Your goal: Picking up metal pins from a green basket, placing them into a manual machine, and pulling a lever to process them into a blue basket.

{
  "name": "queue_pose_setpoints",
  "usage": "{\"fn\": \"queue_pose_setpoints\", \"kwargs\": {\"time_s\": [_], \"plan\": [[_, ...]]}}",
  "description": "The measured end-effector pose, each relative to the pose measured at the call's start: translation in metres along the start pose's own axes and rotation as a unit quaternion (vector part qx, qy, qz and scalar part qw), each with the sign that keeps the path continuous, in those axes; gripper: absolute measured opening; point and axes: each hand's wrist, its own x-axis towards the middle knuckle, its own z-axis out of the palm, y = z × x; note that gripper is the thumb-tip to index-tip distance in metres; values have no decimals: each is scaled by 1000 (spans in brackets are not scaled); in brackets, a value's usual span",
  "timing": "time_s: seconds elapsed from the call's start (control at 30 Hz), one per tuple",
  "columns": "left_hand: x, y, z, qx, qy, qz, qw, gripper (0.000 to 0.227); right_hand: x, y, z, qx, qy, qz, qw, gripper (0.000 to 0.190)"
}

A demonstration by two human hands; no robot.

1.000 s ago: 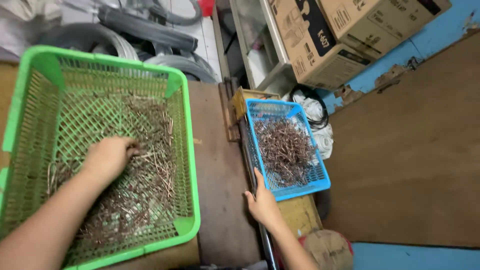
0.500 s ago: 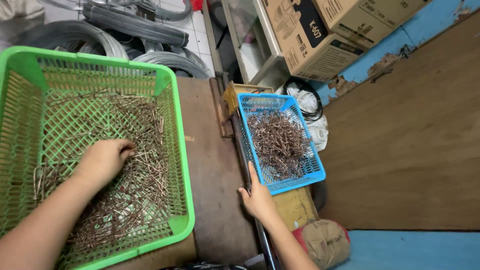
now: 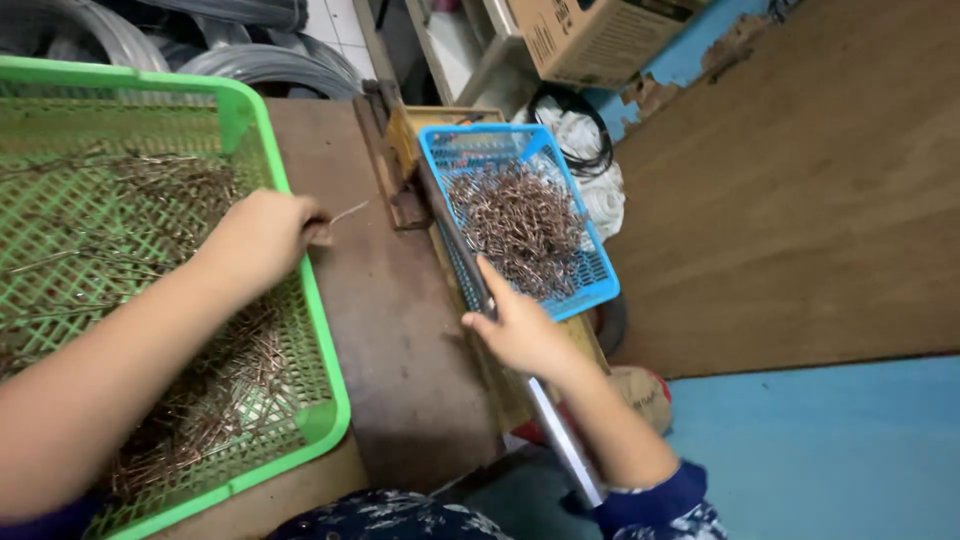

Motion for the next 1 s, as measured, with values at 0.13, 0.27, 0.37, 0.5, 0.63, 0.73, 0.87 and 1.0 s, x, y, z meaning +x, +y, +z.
{"fn": "queue_pose_setpoints", "kwargs": {"time_s": [0.13, 0.27, 0.37, 0.5, 0.63, 0.73, 0.87, 1.0], "plan": [[79, -9, 48, 31, 21, 29, 999, 21, 5, -7, -36, -20, 10, 7, 1000, 87], [137, -18, 86, 33, -22, 6, 999, 17, -3, -20, -50, -25, -16, 17, 999, 89], [144, -15, 79, 30, -35, -7, 999, 21, 0, -15, -52, -11, -30, 14, 999, 89], [132, -10, 60, 45, -21, 8, 999, 22, -5, -23, -53, -20, -42, 12, 999, 93], [137, -9, 71, 72, 0, 35, 997, 20, -3, -20, -50, -21, -42, 8, 999, 94], [142, -5, 74, 91, 19, 60, 994, 27, -4, -24, -50, -23, -59, 9, 998, 94], [138, 17, 66, 64, 35, 72, 995, 24, -5, -21, -45, -15, -61, 18, 998, 94], [134, 34, 55, 29, 43, 73, 996, 27, -9, -27, -40, -18, -63, 24, 998, 96]]}}
